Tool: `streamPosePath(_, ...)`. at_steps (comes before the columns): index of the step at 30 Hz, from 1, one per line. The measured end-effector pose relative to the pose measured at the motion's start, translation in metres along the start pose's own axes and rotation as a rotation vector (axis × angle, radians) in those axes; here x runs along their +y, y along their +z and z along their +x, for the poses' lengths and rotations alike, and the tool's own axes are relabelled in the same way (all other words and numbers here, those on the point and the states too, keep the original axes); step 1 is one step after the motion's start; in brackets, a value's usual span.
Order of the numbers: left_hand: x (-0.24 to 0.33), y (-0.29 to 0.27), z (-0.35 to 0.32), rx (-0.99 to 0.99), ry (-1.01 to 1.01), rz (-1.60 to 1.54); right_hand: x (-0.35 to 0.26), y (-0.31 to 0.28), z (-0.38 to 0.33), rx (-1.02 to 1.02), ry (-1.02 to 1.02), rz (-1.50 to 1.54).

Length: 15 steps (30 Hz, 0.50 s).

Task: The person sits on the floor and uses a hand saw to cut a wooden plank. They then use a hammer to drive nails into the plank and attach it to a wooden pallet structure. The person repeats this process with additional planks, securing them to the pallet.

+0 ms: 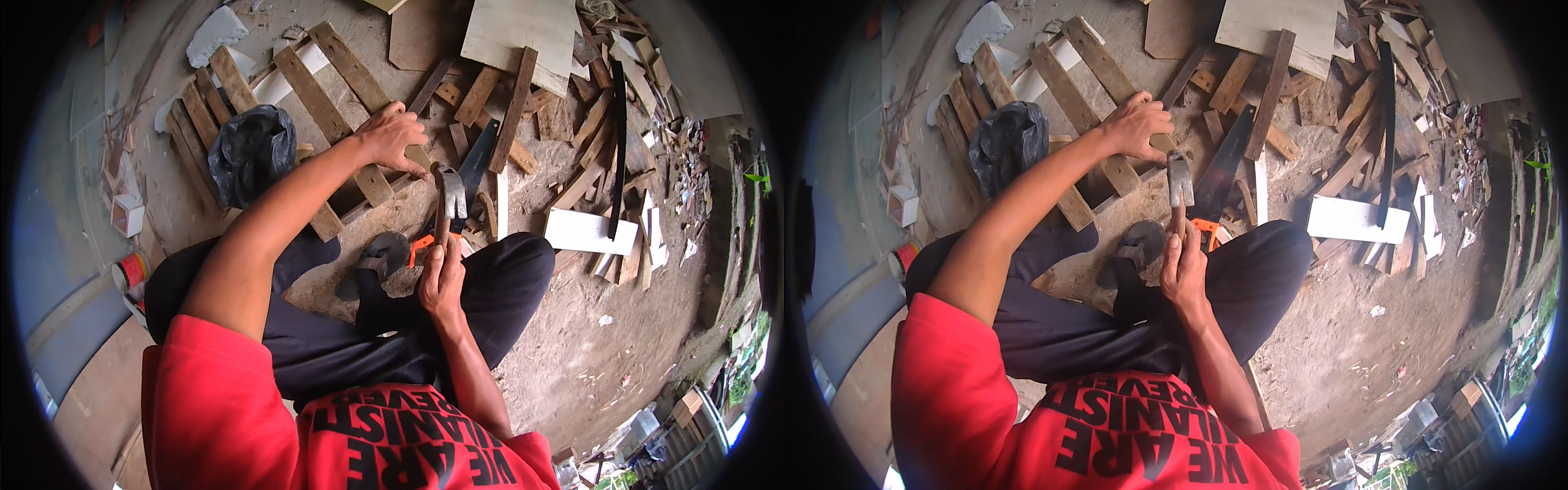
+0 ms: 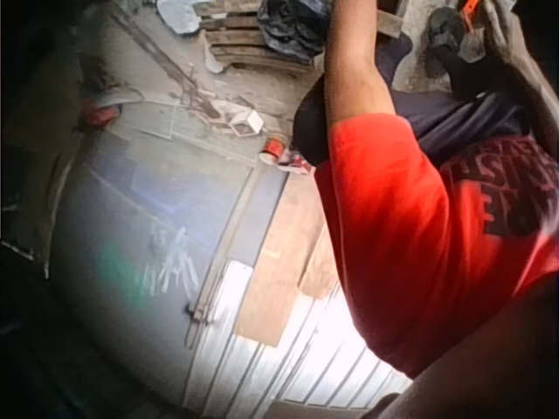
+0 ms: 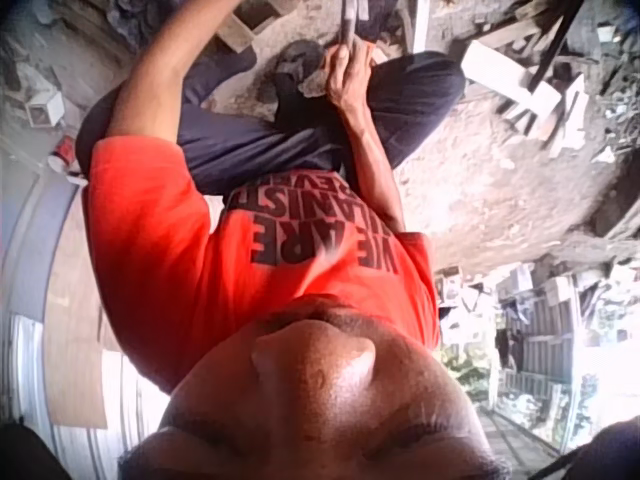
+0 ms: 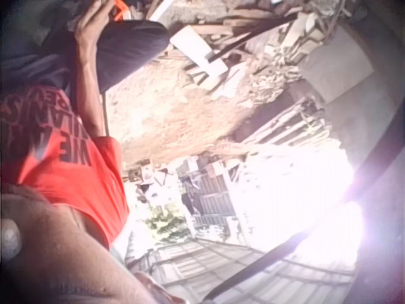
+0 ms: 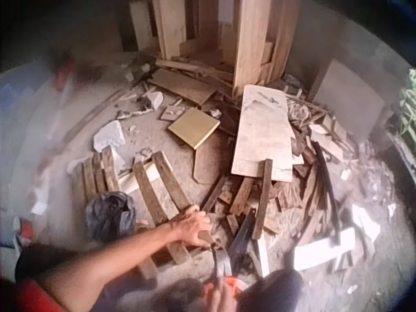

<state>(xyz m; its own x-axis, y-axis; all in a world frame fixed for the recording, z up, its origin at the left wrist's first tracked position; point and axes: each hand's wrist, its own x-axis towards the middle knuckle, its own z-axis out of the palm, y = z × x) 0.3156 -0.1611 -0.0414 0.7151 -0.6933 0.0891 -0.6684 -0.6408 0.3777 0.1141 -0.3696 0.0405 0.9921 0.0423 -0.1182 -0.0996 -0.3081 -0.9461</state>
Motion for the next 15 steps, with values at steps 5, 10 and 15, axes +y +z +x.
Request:
streamPosePath(5,0.001,0.007,-0.003,0.000,-0.025,0.002,0.008,-0.002,0.000,-0.137,0.152,-0.072)
streamPosePath(10,-0.001,0.008,-0.004,-0.003,-0.015,0.020,-0.002,-0.010,-0.011,-0.092,-0.040,-0.048)
streamPosePath(15,0.000,0.005,-0.002,-0.011,-0.007,0.028,0.004,-0.004,0.002,-0.183,0.197,-0.120)
